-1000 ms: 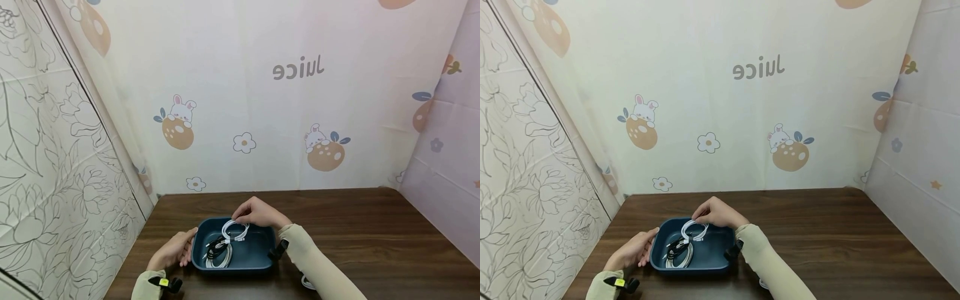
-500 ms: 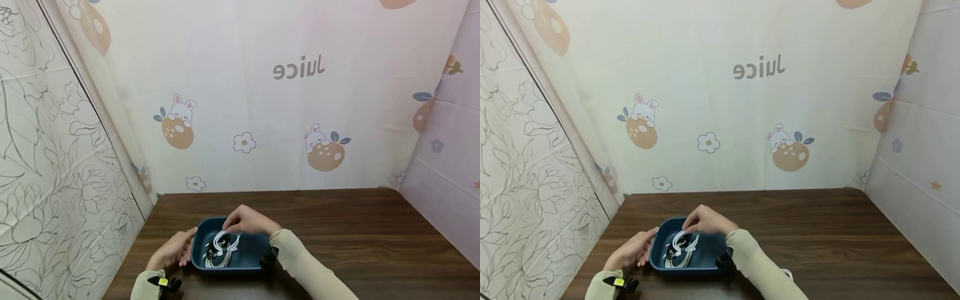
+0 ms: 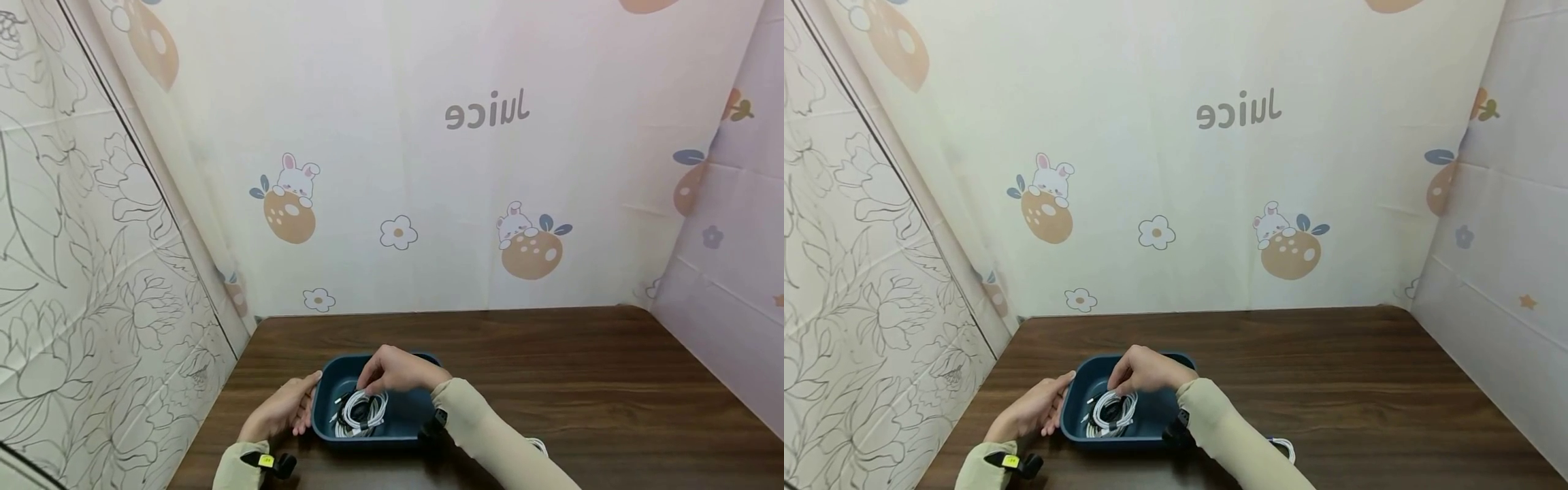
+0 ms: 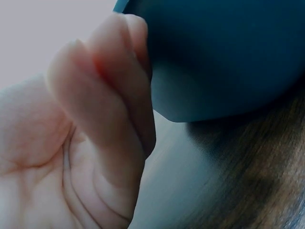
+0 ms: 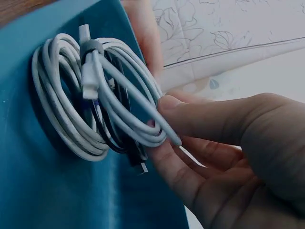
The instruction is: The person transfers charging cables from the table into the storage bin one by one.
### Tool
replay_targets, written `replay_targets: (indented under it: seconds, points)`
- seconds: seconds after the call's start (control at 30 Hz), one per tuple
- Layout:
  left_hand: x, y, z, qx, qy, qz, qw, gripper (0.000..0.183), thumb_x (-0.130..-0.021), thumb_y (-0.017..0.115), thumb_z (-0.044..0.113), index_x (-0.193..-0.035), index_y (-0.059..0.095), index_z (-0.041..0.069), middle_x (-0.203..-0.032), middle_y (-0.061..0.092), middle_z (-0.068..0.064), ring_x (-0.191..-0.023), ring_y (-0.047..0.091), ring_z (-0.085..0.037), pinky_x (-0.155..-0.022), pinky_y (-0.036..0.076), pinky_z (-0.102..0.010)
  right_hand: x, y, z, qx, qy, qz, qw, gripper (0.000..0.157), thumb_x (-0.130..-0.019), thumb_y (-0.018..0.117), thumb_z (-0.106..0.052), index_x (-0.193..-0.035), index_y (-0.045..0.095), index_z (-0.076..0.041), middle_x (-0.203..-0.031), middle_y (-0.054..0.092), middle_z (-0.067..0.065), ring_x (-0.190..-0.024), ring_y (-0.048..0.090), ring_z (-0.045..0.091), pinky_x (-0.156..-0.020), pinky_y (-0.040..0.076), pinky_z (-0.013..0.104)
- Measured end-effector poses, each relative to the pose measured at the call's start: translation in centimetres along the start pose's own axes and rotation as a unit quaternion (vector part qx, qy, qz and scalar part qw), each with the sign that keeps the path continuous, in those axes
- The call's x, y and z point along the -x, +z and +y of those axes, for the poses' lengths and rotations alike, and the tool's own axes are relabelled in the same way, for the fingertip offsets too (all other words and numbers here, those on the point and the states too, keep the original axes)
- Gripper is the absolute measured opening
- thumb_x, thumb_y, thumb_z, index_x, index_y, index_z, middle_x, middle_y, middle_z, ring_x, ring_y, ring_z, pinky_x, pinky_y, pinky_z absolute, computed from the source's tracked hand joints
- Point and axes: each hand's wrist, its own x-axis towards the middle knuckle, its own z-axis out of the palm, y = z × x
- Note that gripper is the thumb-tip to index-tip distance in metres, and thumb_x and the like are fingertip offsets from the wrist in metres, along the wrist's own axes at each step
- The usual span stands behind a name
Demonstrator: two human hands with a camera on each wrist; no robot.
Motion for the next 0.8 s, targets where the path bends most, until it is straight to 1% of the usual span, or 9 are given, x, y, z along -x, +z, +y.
replay_targets:
  seconds: [0.17,0.4,0.57,0.8]
  points:
    - [0.01,-0.02,0.03,-0.002,0.001,0.0,1.0,0.065,-0.109,0.036,0.054,-0.065,0.06,0.013,-0.053,0.062,0.004,-0.041,0.058,-0.005,-0.039,0.049,-0.021,-0.18,0.28,-0.15,0.01,0.001,-0.003,1.0,0.012,-0.092,0.076,-0.003,-0.102,0.081,-0.007,-0.097,0.079,0.0,-0.083,0.069,0.0,-0.078,0.058,0.017]
    - [0.07,0.01,0.12,0.003,-0.005,0.004,1.0,0.065,-0.109,0.037,0.054,-0.065,0.061,0.013,-0.054,0.062,0.004,-0.042,0.059,-0.006,-0.04,0.049,-0.02,-0.38,0.35,-0.38,0.02,-0.006,-0.016,1.0,0.015,-0.091,0.075,0.001,-0.105,0.08,-0.003,-0.1,0.079,0.005,-0.087,0.07,0.002,-0.078,0.057,0.016]
    - [0.04,0.06,0.1,-0.003,-0.002,0.01,0.9999,0.065,-0.108,0.037,0.055,-0.065,0.06,0.013,-0.054,0.062,0.003,-0.041,0.058,-0.006,-0.039,0.049,-0.021,-0.26,0.26,-0.46,0.02,0.0,-0.013,1.0,0.017,-0.09,0.075,0.002,-0.106,0.079,-0.003,-0.102,0.078,0.007,-0.087,0.07,0.0,-0.078,0.058,0.016]
    - [0.01,0.02,0.08,-0.004,-0.004,0.011,0.9999,0.065,-0.109,0.037,0.055,-0.066,0.06,0.013,-0.054,0.062,0.003,-0.041,0.059,-0.006,-0.039,0.049,-0.021,0.18,-0.24,-0.7,0.004,0.013,-0.004,1.0,0.02,-0.092,0.074,0.002,-0.11,0.078,-0.002,-0.105,0.077,0.012,-0.087,0.069,0.001,-0.078,0.058,0.018]
